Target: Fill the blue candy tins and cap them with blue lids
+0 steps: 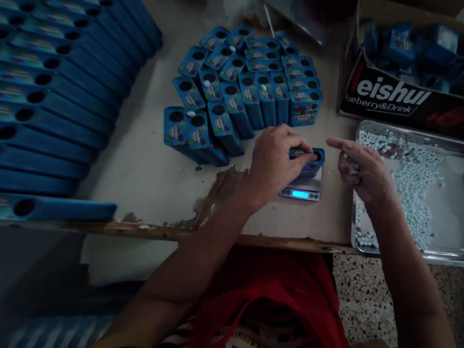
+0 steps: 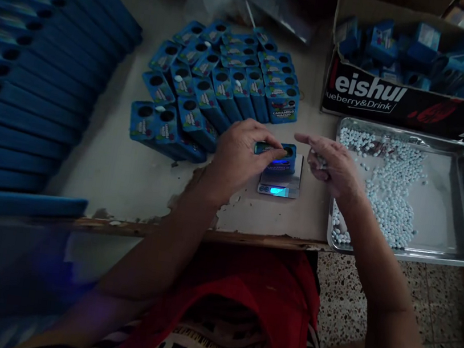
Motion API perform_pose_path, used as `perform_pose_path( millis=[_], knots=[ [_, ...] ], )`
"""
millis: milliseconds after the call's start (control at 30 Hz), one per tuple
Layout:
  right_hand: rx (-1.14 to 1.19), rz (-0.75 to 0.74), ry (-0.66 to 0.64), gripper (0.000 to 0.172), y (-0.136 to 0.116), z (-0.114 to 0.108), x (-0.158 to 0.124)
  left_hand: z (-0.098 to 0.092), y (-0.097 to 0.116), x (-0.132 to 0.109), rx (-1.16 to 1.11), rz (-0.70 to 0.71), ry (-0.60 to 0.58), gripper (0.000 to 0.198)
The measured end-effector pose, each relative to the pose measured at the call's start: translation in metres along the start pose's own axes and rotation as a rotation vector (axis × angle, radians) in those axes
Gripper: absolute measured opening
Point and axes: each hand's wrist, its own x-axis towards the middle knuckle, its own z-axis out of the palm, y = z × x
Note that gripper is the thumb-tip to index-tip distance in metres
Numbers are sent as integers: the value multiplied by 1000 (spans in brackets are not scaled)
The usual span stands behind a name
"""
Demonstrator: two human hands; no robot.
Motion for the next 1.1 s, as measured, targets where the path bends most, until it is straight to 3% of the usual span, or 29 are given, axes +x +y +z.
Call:
perform_pose_path(
  millis=[167, 333, 433, 533, 600, 667, 700, 767, 867, 933, 1000, 1100],
  knots=[
    [-99, -56, -1, 38, -1, 22, 3, -1, 6, 8, -13, 32, 10, 4],
    [-154, -30, -61, 32, 2, 32, 8, -29, -7, -1, -42, 5, 145, 1],
    [-153, -31, -22, 32, 0, 28, 9, -32, -14, -5, -51, 4, 61, 26],
    [-48, -36, 55, 29, -10, 14, 10, -15, -7, -4, -5, 75, -97, 53],
    [72, -10, 81, 25, -16, 1, 12, -5, 2, -3, 30, 120, -205, 49],
    [164, 27, 77, 21, -18, -12, 16, -8, 9, -3, 44, 119, -235, 39],
    [185, 47, 64, 22, -16, -17, 19, -18, 10, -3, 43, 110, -208, 37],
    [179, 87, 25, 38, -8, -21, 24, -56, 8, 0, 34, 95, -91, 38],
    [100, 92, -26, 52, 9, -5, 34, -145, -10, 15, 99, 69, 109, 40],
    [3, 29, -74, 47, 16, 20, 44, -207, -29, 30, 247, 31, 146, 45],
    [-170, -77, -140, 46, 19, 51, 59, -255, -51, 41, 428, -54, 130, 50],
    [-707, -291, -202, 36, 14, 99, 86, -293, -83, 40, 540, -235, 68, 50]
  ],
)
